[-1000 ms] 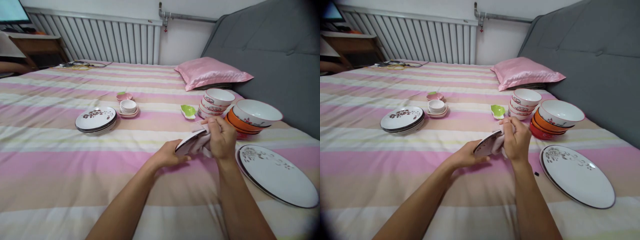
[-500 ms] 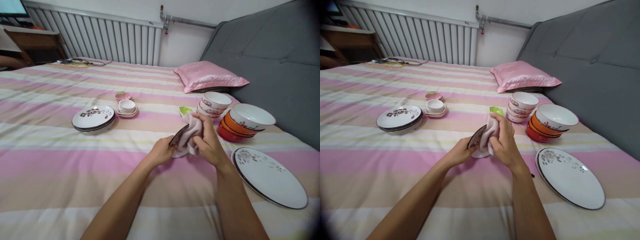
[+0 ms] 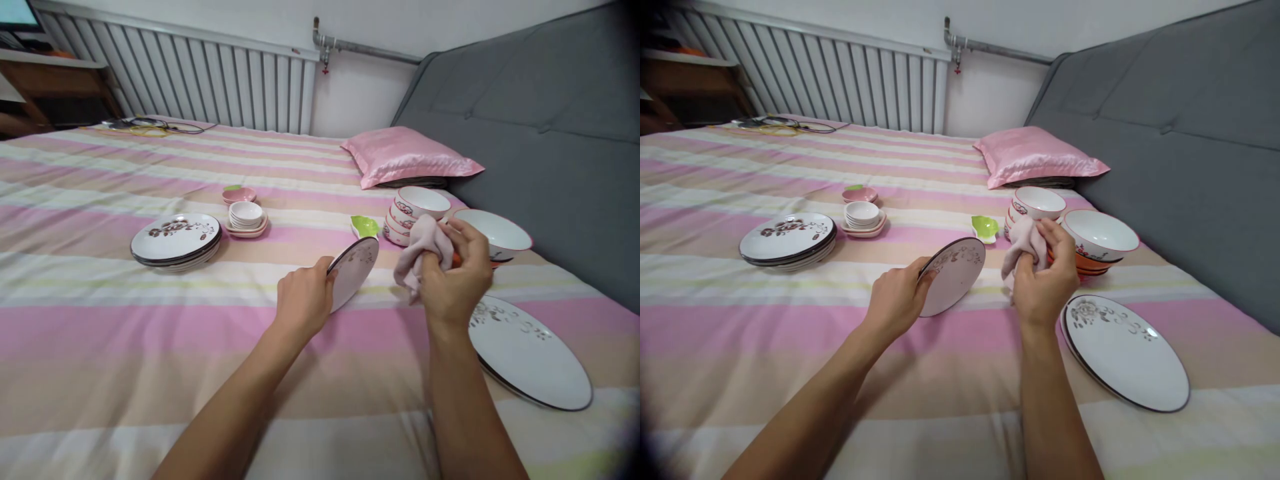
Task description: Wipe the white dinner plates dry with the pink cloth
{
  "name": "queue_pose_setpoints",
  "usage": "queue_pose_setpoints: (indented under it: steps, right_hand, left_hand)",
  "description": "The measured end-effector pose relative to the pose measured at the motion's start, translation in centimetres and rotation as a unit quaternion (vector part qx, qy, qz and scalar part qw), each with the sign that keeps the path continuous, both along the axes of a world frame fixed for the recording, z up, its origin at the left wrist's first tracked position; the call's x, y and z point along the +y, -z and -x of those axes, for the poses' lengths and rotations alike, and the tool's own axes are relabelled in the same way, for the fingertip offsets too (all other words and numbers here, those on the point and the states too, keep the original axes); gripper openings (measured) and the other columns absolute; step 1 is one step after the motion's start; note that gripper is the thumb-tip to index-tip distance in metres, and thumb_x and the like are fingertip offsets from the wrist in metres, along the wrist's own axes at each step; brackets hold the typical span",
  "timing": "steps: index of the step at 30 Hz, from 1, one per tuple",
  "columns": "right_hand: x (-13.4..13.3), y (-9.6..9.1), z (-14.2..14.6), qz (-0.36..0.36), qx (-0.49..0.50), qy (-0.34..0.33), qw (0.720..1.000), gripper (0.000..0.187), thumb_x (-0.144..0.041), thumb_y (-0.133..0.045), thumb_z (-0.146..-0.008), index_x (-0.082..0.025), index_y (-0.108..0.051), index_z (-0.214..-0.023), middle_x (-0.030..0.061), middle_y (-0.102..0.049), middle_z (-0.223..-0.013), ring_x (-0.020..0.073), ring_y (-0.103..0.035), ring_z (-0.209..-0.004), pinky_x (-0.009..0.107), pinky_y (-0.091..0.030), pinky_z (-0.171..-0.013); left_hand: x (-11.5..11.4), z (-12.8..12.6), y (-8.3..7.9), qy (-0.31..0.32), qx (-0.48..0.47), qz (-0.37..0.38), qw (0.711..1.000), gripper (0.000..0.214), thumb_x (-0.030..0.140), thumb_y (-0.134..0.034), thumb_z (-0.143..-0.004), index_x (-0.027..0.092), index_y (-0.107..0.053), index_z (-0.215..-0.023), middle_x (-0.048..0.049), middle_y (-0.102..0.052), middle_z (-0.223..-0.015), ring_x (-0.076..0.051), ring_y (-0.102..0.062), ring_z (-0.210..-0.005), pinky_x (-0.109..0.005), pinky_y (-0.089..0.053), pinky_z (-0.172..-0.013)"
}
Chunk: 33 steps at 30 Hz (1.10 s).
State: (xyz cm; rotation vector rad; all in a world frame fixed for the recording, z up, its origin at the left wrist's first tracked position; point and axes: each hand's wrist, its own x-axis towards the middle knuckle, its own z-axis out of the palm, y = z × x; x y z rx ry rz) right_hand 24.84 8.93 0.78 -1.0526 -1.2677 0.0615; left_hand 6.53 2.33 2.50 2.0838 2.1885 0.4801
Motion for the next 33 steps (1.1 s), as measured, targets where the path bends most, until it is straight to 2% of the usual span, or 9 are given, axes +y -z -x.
queue_pose_setpoints:
  steps: [3, 10, 15, 18, 21, 25, 28, 30, 33]
  right_hand:
    - [0.1, -0.1, -0.1, -0.001, 0.022, -0.008, 1.0, 0.049, -0.008, -0.058, -0.069, -0.018, -0.053, -0.116, 0.0104, -0.062, -0.109, 0.0231, -0.059, -0.104, 0.043, -0.046, -0.091]
    - [-1.3, -1.3, 1.2, 0.002, 0.02, -0.164, 0.986, 0.029, -0.021, -0.064, -0.074, -0.019, -0.059, -0.103, 0.0089, -0.063, -0.105, 0.0221, -0.061, -0.099, 0.041, -0.05, -0.087]
    - [-2.0, -1.7, 1.2, 0.047, 0.067, -0.296, 0.952, 0.021, -0.026, -0.049, -0.085, -0.02, -0.06, -0.103, 0.008, -0.064, -0.107, 0.0218, -0.059, -0.105, 0.042, -0.047, -0.092]
    - [-1.6, -1.6, 0.8, 0.061, 0.093, -0.288, 0.951, 0.025, -0.016, -0.053, -0.078, -0.021, -0.06, -0.102, 0.0065, -0.063, -0.109, 0.02, -0.057, -0.108, 0.039, -0.044, -0.095]
    - [-1.3, -1.3, 0.6, 0.095, 0.072, -0.273, 0.955, 0.031, -0.01, -0.056, -0.07, -0.02, -0.06, -0.099, 0.0051, -0.064, -0.105, 0.0183, -0.06, -0.1, 0.033, -0.049, -0.086]
    - [-1.2, -0.9, 0.4, 0.149, 0.02, -0.268, 0.952, 0.034, -0.011, -0.054, -0.069, -0.02, -0.061, -0.101, 0.0032, -0.065, -0.094, 0.0158, -0.063, -0.083, 0.026, -0.052, -0.068]
    - [-1.2, -0.9, 0.0, 0.19, -0.023, -0.268, 0.944, 0.033, -0.016, -0.055, -0.073, -0.02, -0.06, -0.106, 0.0034, -0.066, -0.091, 0.016, -0.063, -0.077, 0.026, -0.051, -0.061]
    - [-1.3, -1.0, -0.3, 0.209, -0.058, -0.273, 0.937, 0.034, -0.022, -0.056, -0.076, -0.02, -0.059, -0.11, 0.0051, -0.066, -0.093, 0.0177, -0.063, -0.079, 0.028, -0.052, -0.064]
    - [-1.4, -1.4, -0.6, 0.209, -0.124, -0.281, 0.929, 0.037, -0.026, -0.057, -0.077, -0.02, -0.056, -0.114, 0.0069, -0.065, -0.104, 0.0206, -0.062, -0.091, 0.033, -0.052, -0.076]
  left_hand:
    - [-0.4, -0.8, -0.1, 0.016, 0.031, 0.005, 0.999, 0.028, 0.029, -0.032, -0.092, 0.026, -0.051, -0.111, -0.0049, -0.069, -0.078, -0.026, -0.064, -0.07, -0.028, -0.037, -0.055]
    - [-0.9, -2.2, 0.7, 0.077, 0.055, -0.019, 0.995, 0.025, 0.017, -0.04, -0.087, 0.025, -0.049, -0.109, -0.0028, -0.068, -0.083, -0.024, -0.064, -0.074, -0.027, -0.037, -0.053]
    - [-0.9, -2.2, 0.7, 0.074, 0.058, -0.012, 0.996, 0.025, 0.017, -0.039, -0.087, 0.025, -0.048, -0.109, -0.0033, -0.068, -0.083, -0.024, -0.064, -0.073, -0.027, -0.037, -0.053]
    - [-0.9, -2.2, 0.7, 0.079, 0.059, -0.015, 0.995, 0.027, 0.016, -0.039, -0.086, 0.025, -0.049, -0.109, -0.0031, -0.068, -0.081, -0.024, -0.063, -0.072, -0.027, -0.036, -0.052]
    - [-0.9, -2.2, 0.7, 0.083, 0.056, -0.016, 0.995, 0.028, 0.015, -0.039, -0.085, 0.025, -0.049, -0.109, -0.0026, -0.067, -0.081, -0.024, -0.063, -0.073, -0.027, -0.036, -0.052]
    - [-0.9, -2.2, 0.8, 0.083, 0.051, -0.022, 0.995, 0.028, 0.017, -0.039, -0.087, 0.026, -0.048, -0.112, -0.0028, -0.068, -0.083, -0.024, -0.063, -0.074, -0.027, -0.036, -0.052]
    - [-0.8, -2.1, 0.8, 0.081, 0.051, -0.028, 0.995, 0.026, 0.018, -0.039, -0.087, 0.026, -0.049, -0.11, -0.0021, -0.068, -0.082, -0.024, -0.063, -0.073, -0.026, -0.034, -0.051]
    - [-0.7, -2.1, 0.8, 0.073, 0.052, -0.027, 0.996, 0.025, 0.018, -0.039, -0.087, 0.026, -0.05, -0.109, -0.0016, -0.068, -0.08, -0.024, -0.063, -0.072, -0.027, -0.033, -0.05]
    - [-0.6, -2.1, 0.7, 0.064, 0.055, -0.025, 0.996, 0.025, 0.019, -0.039, -0.087, 0.026, -0.05, -0.108, -0.0009, -0.068, -0.079, -0.023, -0.063, -0.071, -0.027, -0.033, -0.05]
